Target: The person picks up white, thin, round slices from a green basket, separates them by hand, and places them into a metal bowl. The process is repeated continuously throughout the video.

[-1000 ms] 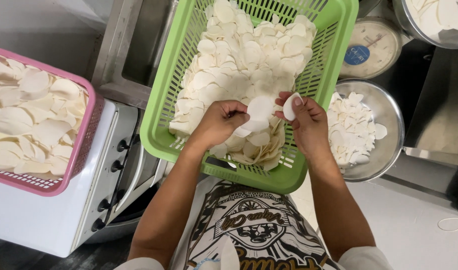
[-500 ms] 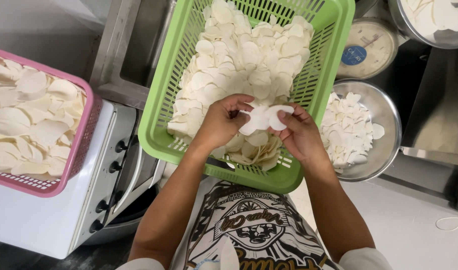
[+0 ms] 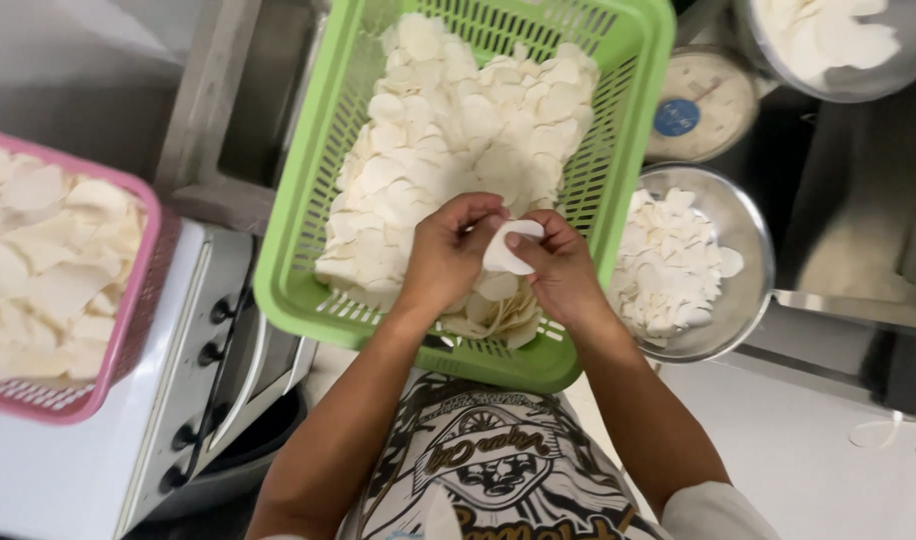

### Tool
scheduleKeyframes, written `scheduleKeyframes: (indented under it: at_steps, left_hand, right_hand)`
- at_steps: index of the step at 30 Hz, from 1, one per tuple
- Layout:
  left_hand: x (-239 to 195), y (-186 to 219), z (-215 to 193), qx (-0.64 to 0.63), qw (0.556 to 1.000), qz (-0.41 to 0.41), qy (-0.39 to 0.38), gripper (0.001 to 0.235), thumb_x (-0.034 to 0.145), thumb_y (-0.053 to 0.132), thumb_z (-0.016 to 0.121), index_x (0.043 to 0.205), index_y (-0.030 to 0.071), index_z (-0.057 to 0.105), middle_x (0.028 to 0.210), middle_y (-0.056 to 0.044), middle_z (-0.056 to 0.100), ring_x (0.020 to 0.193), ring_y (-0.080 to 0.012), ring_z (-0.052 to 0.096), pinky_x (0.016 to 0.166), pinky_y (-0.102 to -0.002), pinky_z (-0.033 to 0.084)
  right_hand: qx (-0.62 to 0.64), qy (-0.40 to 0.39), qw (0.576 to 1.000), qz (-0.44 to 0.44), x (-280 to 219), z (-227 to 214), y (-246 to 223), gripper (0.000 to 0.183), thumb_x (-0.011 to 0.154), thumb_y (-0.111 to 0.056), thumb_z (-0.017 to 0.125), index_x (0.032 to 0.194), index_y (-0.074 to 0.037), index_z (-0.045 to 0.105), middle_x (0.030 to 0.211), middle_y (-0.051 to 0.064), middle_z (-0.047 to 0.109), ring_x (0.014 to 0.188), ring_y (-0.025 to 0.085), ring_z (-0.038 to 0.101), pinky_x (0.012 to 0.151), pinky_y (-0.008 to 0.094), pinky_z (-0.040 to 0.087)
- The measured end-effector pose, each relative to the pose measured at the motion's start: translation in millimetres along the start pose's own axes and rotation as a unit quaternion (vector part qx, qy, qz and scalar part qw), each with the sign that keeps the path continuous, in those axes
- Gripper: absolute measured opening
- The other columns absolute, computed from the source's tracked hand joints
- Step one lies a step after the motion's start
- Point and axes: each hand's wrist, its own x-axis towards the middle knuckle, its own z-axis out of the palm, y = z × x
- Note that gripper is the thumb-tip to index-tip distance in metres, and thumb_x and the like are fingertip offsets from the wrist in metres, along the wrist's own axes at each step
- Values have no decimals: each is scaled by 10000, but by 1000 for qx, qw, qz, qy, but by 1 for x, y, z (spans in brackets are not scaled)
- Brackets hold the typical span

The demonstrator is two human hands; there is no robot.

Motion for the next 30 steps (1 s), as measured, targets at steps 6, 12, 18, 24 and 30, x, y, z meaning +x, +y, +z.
scheduleKeyframes:
  at_steps: [6,12,18,24,30]
  left_hand:
    - [4,29,-11,-18,1000,-5,5,339,988,71,643,1327,51,651,1190,-143,753,1104,-168,685,978,-314,574]
    - [7,5,-70,111,992,-31,48,232,974,106,666,1196,89,730,1096,-96,779,1030,-195,729,893,-308,576]
    - [18,-53,-88,374,924,-83,7,233,913,137,721,1138,174,769,1020,-94,783,1002,-319,751,861,-467,606]
    - [24,-83,-70,490,860,-73,-126,294,871,83,692,1157,87,761,1005,-168,771,964,-373,748,845,-469,609]
    - [27,-89,-69,461,881,-26,-102,219,866,-3,637,1040,55,755,870,-154,734,871,-367,738,772,-441,607]
  right_hand:
    - [-309,173,919,-173,69,-81,-135,301,909,-50,854,1038,-115,591,926,-2,642,794,108,664,623,223,543]
    - [-193,206,881,-379,179,-226,-214,131,1051,32,658,1063,-98,665,929,111,652,794,231,617,696,383,486]
    - [-476,15,766,-432,98,-102,-151,247,1017,241,777,1164,58,702,1080,232,675,1059,355,691,1021,428,521]
    - [-637,-222,738,-21,40,3,-10,399,850,-180,791,1240,-125,723,1103,142,735,1091,323,693,910,464,564]
    - [-711,-275,647,-6,51,-8,26,274,918,-265,707,1190,-257,743,1006,66,766,1049,320,720,901,465,556]
